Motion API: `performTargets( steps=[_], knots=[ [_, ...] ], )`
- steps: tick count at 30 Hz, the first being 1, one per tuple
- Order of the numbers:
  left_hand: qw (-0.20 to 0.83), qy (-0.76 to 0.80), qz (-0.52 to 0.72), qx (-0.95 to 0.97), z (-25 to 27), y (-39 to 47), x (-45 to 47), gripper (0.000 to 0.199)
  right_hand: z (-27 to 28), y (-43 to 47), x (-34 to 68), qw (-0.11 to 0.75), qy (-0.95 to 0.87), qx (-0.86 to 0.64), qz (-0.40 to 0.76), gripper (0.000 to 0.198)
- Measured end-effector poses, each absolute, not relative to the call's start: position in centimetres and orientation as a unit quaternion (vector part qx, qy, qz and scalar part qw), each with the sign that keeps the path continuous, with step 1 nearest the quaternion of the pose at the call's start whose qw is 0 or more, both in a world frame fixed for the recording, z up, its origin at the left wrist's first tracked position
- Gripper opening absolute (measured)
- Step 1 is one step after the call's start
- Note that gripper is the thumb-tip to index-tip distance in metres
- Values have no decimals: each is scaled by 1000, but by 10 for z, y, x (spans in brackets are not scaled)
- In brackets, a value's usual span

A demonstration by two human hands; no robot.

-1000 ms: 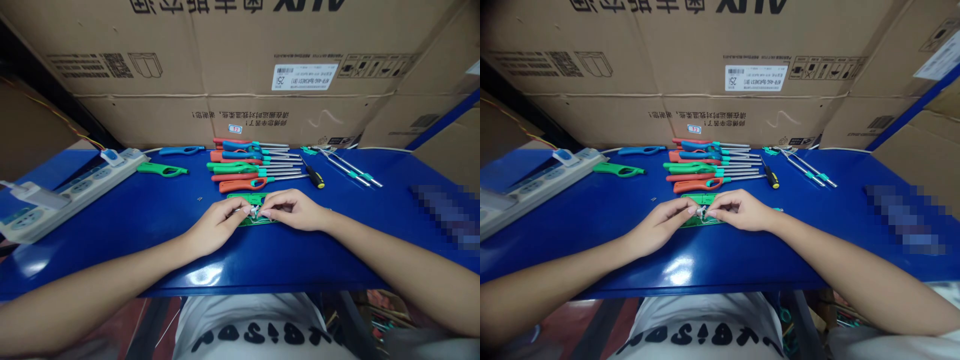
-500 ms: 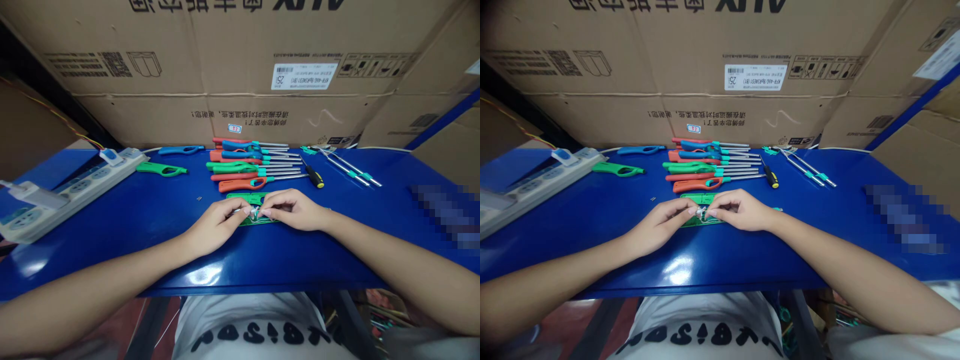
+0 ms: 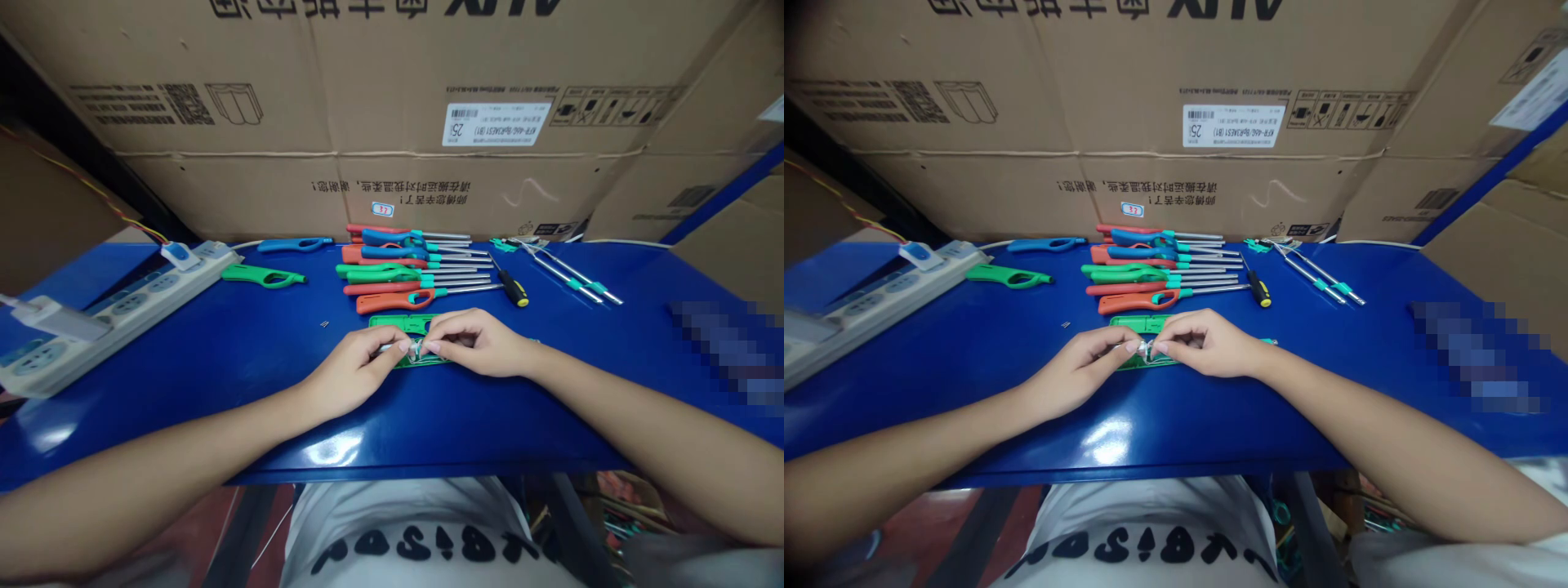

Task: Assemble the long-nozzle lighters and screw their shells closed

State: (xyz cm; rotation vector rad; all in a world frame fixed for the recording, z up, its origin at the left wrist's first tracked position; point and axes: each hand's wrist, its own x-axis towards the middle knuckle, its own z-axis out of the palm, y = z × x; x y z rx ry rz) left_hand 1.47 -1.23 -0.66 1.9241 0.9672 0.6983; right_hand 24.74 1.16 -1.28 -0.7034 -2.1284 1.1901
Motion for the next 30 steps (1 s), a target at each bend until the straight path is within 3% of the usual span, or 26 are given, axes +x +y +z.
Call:
performTargets(
  steps=[30],
  knots=[
    [439, 406, 290, 747, -10, -14, 19, 34, -16, 9, 243, 317, -768, -315, 460, 30]
  ],
)
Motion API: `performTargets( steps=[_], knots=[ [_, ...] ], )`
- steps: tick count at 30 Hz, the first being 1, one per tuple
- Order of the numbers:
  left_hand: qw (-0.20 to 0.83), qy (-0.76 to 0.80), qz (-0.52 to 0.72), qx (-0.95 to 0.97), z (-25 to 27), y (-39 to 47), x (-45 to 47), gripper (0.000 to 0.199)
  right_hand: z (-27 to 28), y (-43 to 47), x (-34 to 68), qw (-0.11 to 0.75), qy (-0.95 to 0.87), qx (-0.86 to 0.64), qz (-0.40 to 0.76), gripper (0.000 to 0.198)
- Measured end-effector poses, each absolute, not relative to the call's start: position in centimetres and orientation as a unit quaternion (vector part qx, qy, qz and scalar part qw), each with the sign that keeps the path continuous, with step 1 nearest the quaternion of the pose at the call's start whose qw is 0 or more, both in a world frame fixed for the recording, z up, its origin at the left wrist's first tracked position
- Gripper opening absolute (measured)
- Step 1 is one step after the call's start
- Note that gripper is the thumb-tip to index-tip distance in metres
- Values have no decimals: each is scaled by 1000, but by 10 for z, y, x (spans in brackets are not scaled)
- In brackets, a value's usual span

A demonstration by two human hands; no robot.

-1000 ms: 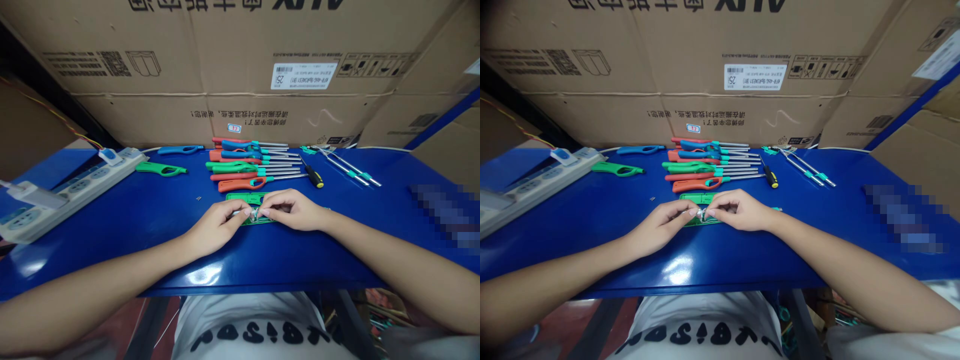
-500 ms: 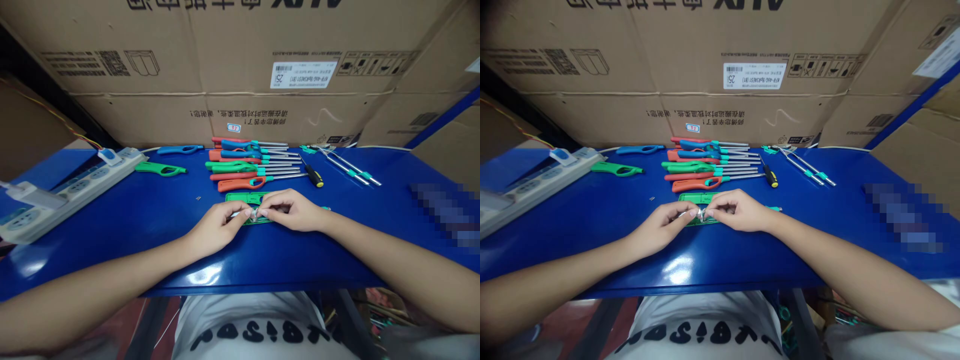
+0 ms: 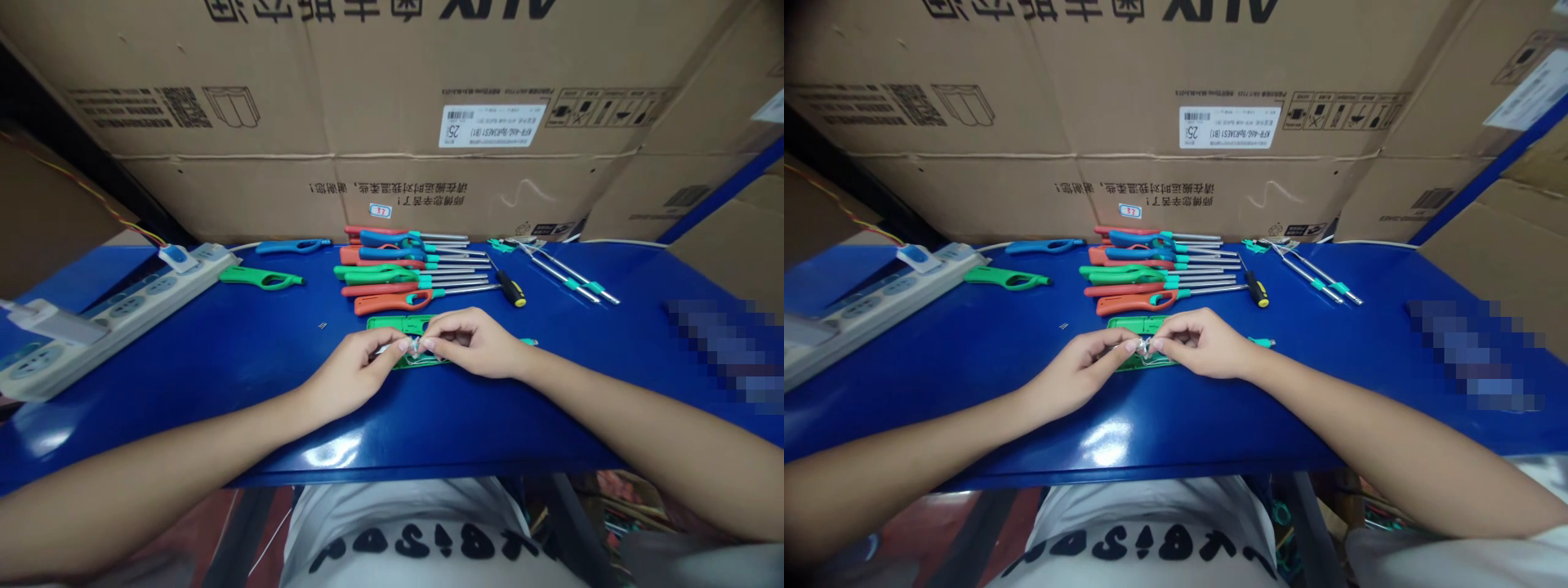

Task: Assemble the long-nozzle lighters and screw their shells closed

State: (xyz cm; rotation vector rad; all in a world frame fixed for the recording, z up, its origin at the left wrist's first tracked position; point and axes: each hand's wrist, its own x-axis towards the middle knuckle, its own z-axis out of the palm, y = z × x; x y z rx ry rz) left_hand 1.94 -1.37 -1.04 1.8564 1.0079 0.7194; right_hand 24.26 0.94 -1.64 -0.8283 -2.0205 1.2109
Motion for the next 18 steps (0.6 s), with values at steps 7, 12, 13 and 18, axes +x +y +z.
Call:
performTargets(
  steps=[7, 12, 13, 18],
  knots=[
    [444, 410, 290, 742, -11, -16, 21, 34, -16, 7, 239, 314, -746, -343, 476, 30],
    [441, 403, 304, 742, -8, -14, 22, 32, -12, 8, 238, 320, -690, -367, 535, 36],
    [444, 405, 305, 739, -8, -14, 22, 32, -11, 9, 237, 321, -681, -369, 546, 37],
    [453, 411, 307, 729, -10, -13, 22, 32, -9, 8, 234, 324, -661, -380, 560, 40]
  ],
)
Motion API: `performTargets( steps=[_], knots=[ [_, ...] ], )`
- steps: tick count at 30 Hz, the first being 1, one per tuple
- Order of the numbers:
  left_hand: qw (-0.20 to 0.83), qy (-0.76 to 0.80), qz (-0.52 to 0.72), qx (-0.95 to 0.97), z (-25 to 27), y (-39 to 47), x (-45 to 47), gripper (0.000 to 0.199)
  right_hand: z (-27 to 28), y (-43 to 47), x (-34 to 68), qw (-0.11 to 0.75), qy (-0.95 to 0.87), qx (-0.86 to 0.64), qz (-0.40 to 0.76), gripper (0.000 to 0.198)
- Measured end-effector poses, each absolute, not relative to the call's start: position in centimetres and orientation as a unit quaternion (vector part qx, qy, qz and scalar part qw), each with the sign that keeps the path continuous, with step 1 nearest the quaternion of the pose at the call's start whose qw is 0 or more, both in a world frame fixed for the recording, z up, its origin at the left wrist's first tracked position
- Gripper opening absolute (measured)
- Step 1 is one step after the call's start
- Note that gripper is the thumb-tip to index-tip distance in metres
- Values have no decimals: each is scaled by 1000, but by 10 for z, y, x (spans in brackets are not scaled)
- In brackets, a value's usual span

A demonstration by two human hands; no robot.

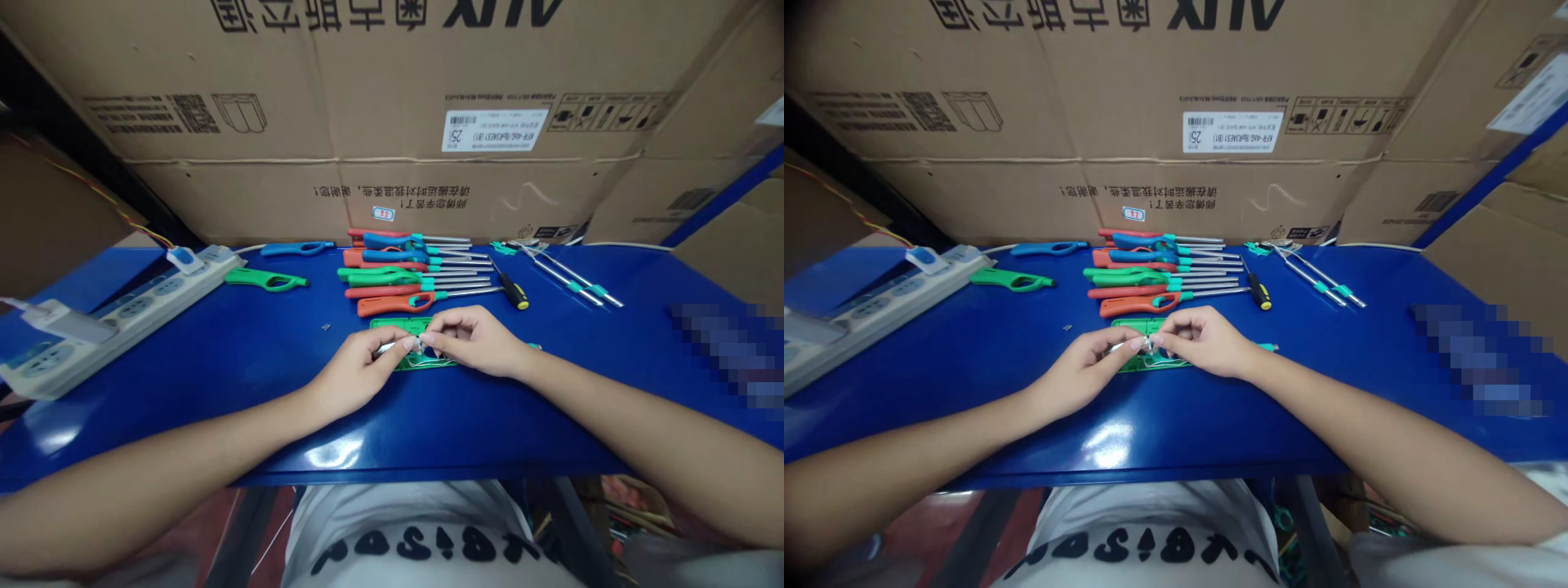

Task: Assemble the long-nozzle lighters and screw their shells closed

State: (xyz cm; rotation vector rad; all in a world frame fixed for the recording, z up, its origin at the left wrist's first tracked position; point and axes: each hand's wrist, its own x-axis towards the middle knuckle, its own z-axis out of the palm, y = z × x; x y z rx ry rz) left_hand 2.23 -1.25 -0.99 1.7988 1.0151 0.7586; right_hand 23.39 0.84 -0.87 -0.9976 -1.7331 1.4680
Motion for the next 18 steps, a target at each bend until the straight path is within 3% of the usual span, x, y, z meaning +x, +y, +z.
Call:
performTargets(
  steps=[11, 18],
  knots=[
    [453, 409, 308, 730, -12, -16, 23, 32, -12, 4, 229, 341, -659, -402, 536, 39],
    [465, 397, 332, 718, -9, -12, 23, 31, -13, 8, 233, 329, -633, -385, 586, 40]
  ],
)
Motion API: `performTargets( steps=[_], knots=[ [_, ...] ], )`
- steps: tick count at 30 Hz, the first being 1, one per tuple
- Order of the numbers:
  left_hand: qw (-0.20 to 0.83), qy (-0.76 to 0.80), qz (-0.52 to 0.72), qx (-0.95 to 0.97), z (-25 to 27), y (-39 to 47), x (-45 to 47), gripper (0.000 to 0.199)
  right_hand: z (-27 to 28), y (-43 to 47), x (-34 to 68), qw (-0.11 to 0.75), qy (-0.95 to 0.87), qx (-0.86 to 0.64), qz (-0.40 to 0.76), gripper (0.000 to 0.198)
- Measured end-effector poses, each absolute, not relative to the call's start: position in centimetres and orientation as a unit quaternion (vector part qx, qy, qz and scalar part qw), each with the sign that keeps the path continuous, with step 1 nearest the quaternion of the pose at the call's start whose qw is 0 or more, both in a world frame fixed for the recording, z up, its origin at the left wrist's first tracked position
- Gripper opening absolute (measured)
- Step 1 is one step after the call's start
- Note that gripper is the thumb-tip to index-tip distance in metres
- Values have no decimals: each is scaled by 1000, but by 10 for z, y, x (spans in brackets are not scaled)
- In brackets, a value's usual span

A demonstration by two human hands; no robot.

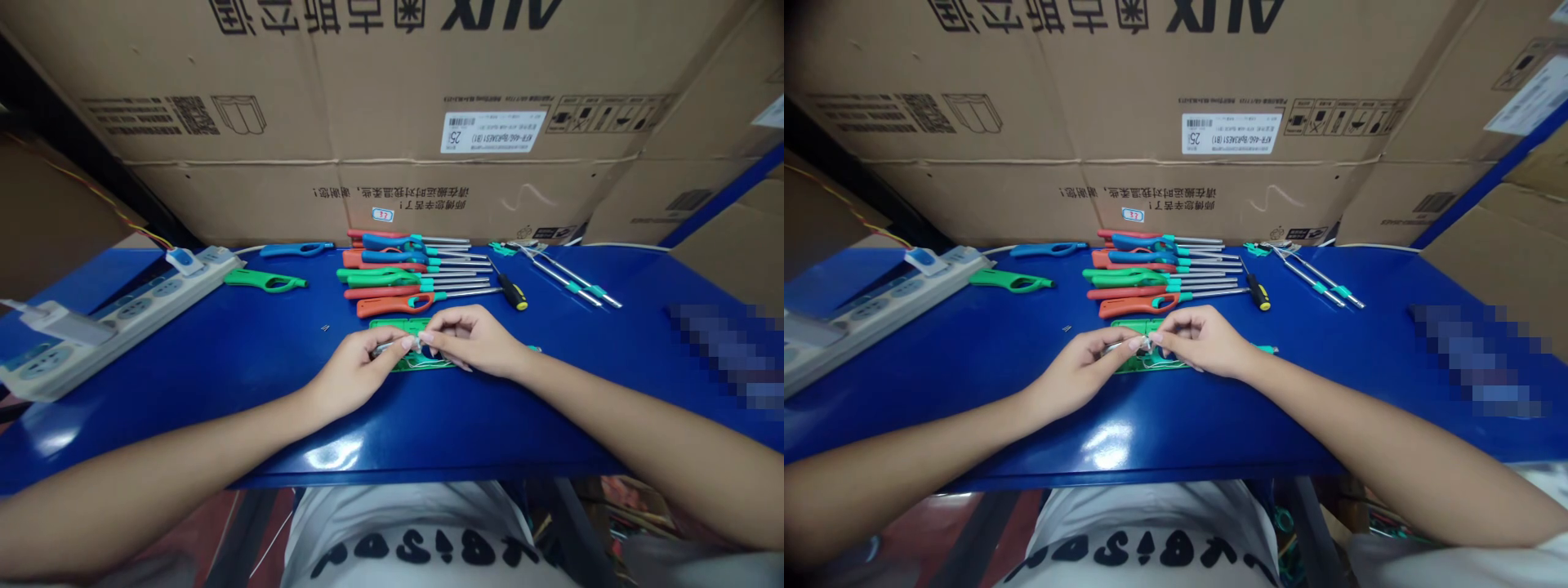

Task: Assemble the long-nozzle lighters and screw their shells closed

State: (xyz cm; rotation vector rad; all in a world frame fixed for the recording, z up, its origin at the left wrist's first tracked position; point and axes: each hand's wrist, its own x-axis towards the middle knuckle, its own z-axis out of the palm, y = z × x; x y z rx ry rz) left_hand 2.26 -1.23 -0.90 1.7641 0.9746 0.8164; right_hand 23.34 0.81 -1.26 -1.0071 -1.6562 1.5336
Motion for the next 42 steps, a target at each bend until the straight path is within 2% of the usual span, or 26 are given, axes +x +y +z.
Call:
performTargets(
  steps=[5, 17, 21, 26, 30, 35, 38, 42],
  knots=[
    [455, 410, 326, 720, -7, -13, 23, 30, -10, 8, 232, 330, -619, -386, 599, 42],
    [413, 403, 273, 769, -6, -12, 17, 34, -14, 4, 229, 333, -655, -404, 545, 40],
    [371, 401, 273, 792, 1, -10, 10, 25, -12, 11, 233, 346, -626, -394, 577, 38],
    [309, 394, 262, 825, 2, -9, 4, 18, -15, 24, 244, 412, -545, -419, 598, 30],
    [198, 359, 255, 876, 1, -6, 3, 21, -14, 28, 247, 426, -522, -435, 597, 23],
    [129, 337, 235, 903, -1, -4, 1, 25, -11, 26, 245, 426, -527, -437, 591, 24],
    [110, 338, 208, 911, -1, -6, 0, 25, -11, 26, 244, 428, -527, -440, 587, 24],
    [132, 363, 196, 901, 2, -9, -1, 21, -11, 26, 244, 432, -524, -446, 584, 20]
  ],
)
